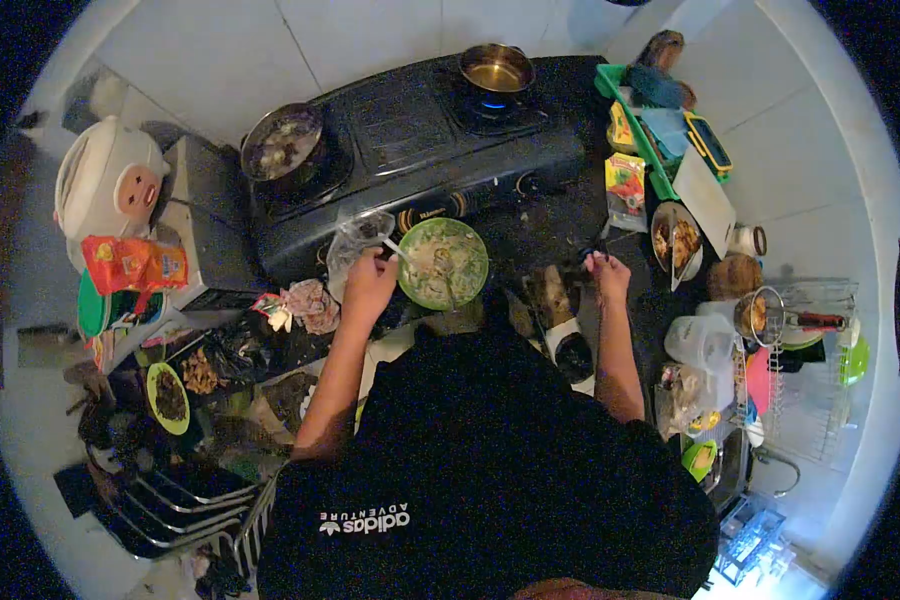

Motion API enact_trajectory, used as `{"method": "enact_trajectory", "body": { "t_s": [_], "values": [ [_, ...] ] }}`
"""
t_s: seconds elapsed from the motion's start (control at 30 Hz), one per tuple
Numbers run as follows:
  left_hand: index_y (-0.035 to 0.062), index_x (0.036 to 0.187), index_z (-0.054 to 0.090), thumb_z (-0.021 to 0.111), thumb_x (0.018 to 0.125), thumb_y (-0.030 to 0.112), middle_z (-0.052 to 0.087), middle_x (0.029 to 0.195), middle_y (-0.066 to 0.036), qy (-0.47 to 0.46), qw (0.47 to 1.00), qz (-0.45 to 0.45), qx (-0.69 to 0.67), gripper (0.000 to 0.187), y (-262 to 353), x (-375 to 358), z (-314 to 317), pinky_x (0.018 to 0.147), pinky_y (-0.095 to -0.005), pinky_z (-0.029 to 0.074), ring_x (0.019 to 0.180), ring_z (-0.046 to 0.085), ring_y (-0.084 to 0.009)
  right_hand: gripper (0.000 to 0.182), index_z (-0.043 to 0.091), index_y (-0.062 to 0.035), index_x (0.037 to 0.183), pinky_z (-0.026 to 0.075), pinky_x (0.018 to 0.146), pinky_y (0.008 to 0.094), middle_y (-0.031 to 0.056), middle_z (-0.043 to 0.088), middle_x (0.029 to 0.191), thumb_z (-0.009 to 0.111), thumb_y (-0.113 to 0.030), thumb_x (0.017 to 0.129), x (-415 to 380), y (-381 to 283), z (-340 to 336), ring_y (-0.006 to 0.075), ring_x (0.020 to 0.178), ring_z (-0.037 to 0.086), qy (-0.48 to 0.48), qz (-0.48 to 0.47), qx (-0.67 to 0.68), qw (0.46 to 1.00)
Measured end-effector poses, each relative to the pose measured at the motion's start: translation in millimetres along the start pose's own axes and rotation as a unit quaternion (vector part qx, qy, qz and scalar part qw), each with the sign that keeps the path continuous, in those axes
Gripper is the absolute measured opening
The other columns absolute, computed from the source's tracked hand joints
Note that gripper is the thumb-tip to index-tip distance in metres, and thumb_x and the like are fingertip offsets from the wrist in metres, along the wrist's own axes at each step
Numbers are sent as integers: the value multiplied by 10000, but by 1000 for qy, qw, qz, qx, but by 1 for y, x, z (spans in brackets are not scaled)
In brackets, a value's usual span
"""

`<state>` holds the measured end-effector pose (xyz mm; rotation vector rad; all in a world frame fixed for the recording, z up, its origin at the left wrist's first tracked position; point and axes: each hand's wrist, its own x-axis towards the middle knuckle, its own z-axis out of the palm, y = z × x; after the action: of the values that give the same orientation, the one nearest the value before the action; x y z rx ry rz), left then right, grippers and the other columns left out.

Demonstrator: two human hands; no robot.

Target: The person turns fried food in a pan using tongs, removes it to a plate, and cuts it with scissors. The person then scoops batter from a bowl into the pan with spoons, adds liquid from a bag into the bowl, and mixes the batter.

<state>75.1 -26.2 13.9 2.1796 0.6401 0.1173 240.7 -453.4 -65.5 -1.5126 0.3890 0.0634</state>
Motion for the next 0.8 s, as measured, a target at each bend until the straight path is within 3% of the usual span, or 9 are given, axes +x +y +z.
{"method": "enact_trajectory", "body": {
  "t_s": [0.1, 0.13, 0.33, 0.43, 0.47, 0.53, 0.63, 0.7, 0.8],
  "values": [
    [-39, 1013, 613, 671, 839, 297, 677, 826, -169, 34, 999, -23, 14, 382, 5, 8, 9, 707, -391, 509, 770, 666, -313, 177, 626, 72, 807, 526, 661, 257, 88, 658, 779, 676, -88, 865, 19, 2, -4, 136, 669, 627, 19, -53, -111, 992],
    [-34, 998, 614, 689, 827, 278, 674, 812, -155, 32, 999, -18, -18, 363, 9, 9, 9, 688, -373, 506, 743, 662, -281, 324, 601, 126, 972, 514, 723, 273, 145, 663, 916, 706, -155, 851, 5, -29, 5, 168, 765, 637, 8, -33, -295, 955],
    [-14, 945, 612, 691, 812, 164, 655, 759, -127, 115, 987, 27, -108, 236, 4, 19, 27, 655, -345, 497, 691, 642, -213, 684, 402, 116, 1322, 450, 916, 321, 244, 565, 1231, 719, -244, 835, 45, 24, -6, 263, 1087, 579, 86, -157, -359, 916],
    [-14, 949, 613, 654, 834, 144, 658, 787, -138, 112, 983, 76, -126, 200, -4, 12, 25, 663, -362, 493, 714, 645, -249, 744, 359, 92, 1353, 369, 1027, 442, 289, 491, 1291, 751, -193, 789, -10, -38, 20, 412, 1171, 505, 58, -129, -369, 919],
    [-8, 940, 620, 615, 855, 137, 649, 793, -154, 100, 990, 53, -79, 168, -3, 6, 22, 672, -377, 492, 726, 638, -295, 744, 359, 92, 1353, 369, 1027, 442, 289, 491, 1291, 751, -193, 789, -10, -34, 16, 412, 1171, 505, 48, -132, -370, 919],
    [-5, 934, 622, 608, 855, 136, 641, 790, -165, 92, 992, 71, -58, 162, -4, -4, 9, 669, -380, 490, 728, 635, -308, 738, 337, 57, 1378, 360, 1021, 472, 266, 490, 1276, 731, -152, 791, -9, -33, 18, 433, 1120, 513, 121, -296, -484, 815],
    [-1, 909, 619, 586, 852, 124, 617, 780, -205, 61, 993, 76, -61, 141, 1, -33, -21, 660, -389, 486, 715, 624, -320, 663, 375, 47, 1360, 424, 947, 443, 240, 501, 1246, 701, -112, 806, -31, -72, 46, 378, 1008, 568, 43, -428, -492, 757],
    [7, 907, 607, 585, 841, 101, 601, 761, -171, 199, 976, 82, -36, 117, 3, -53, -34, 645, -385, 481, 691, 607, -313, 416, 537, -11, 1234, 487, 774, 312, 166, 579, 1137, 660, -103, 848, -56, -93, 86, 212, 846, 606, -72, -373, -386, 841],
    [6, 1045, 538, 659, 792, 114, 548, 955, -173, 225, 972, 72, 1, 301, -27, -67, -41, 795, -402, 459, 918, 562, -333, 239, 621, -39, 1082, 498, 698, 348, 159, 627, 956, 638, -108, 854, -108, -128, 149, 271, 801, 626, -229, -342, -369, 834]
  ]
}}
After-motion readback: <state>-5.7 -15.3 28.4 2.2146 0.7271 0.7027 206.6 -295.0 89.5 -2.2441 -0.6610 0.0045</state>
